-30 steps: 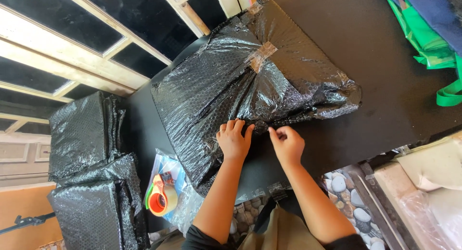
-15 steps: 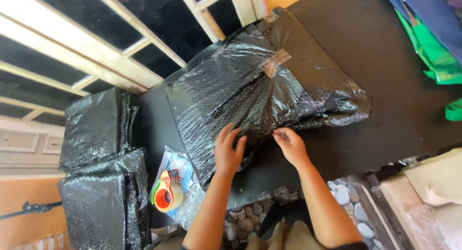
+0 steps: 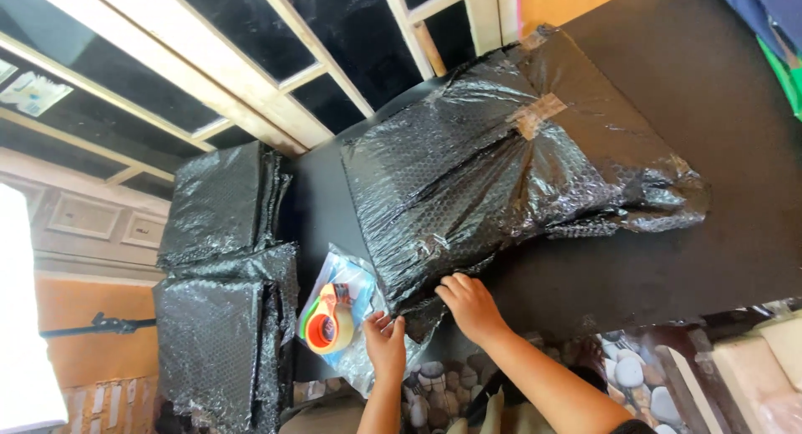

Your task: Wrapping a large item in black bubble wrap and securing it with clear packing tape using a hand-held dispenser.

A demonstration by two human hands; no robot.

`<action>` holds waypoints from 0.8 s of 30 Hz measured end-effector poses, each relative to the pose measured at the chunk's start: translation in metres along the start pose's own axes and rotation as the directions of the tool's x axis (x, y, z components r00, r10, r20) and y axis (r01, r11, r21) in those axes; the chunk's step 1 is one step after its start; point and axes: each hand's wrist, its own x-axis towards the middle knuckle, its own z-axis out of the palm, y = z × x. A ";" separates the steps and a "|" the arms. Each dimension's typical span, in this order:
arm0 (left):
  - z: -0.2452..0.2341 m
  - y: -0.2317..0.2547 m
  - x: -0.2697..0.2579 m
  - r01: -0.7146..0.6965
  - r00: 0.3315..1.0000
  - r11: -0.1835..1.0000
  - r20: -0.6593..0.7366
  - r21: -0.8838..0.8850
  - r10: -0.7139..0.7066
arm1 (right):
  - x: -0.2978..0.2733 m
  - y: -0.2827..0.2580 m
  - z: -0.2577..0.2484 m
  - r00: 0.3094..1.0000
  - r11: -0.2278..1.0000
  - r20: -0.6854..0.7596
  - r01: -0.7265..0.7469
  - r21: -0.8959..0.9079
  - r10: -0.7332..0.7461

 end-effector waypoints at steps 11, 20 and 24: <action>0.005 0.032 -0.033 -0.313 0.942 0.945 0.160 0.095 0.296 | -0.019 0.001 0.014 0.993 0.991 -0.091 -0.078 -0.106 0.068; 0.003 0.078 -0.007 -0.830 0.463 0.210 0.431 0.516 0.774 | -0.017 0.017 -0.002 0.991 0.990 -0.131 -0.005 -0.142 -0.013; 0.010 0.083 0.000 -0.762 0.632 0.478 0.342 0.437 0.695 | -0.017 0.011 -0.010 0.989 0.989 -0.124 0.064 -0.137 -0.081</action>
